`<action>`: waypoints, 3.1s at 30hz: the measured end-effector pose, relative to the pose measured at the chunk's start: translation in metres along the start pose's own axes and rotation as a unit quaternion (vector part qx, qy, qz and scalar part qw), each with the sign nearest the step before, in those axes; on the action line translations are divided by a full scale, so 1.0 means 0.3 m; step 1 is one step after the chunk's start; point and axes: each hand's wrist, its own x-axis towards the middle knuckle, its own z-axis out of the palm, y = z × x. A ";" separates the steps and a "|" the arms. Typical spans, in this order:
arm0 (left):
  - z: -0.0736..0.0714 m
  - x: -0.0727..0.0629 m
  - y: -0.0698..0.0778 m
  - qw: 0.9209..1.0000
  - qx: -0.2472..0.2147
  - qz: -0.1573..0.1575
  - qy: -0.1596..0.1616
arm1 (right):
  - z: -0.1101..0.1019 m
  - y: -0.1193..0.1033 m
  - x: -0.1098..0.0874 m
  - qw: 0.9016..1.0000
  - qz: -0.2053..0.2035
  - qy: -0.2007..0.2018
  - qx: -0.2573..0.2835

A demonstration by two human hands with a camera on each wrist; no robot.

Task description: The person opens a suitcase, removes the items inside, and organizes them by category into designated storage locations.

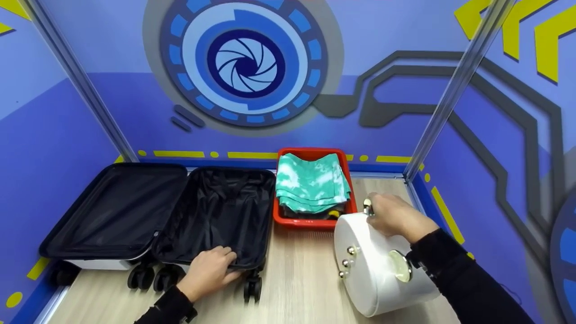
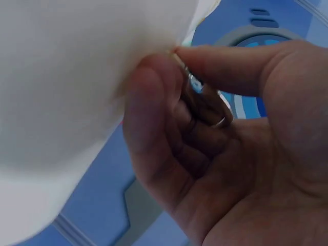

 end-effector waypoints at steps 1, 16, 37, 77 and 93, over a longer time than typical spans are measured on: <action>0.001 -0.001 0.000 1.000 0.001 0.000 0.001 | -0.003 0.004 0.000 1.000 0.000 -0.001 -0.003; 0.005 0.000 -0.004 1.000 0.005 0.002 0.018 | -0.044 0.019 0.016 0.999 0.011 -0.041 0.004; 0.016 -0.006 -0.001 1.000 0.000 -0.007 0.011 | -0.087 0.038 0.041 0.989 -0.013 -0.073 -0.129; 0.018 -0.002 0.009 0.999 0.017 -0.004 0.040 | -0.015 0.213 0.141 0.957 -0.072 0.175 -0.219; 0.027 -0.006 0.007 0.999 0.016 -0.007 0.031 | 0.025 0.244 0.196 0.946 -0.037 0.257 -0.193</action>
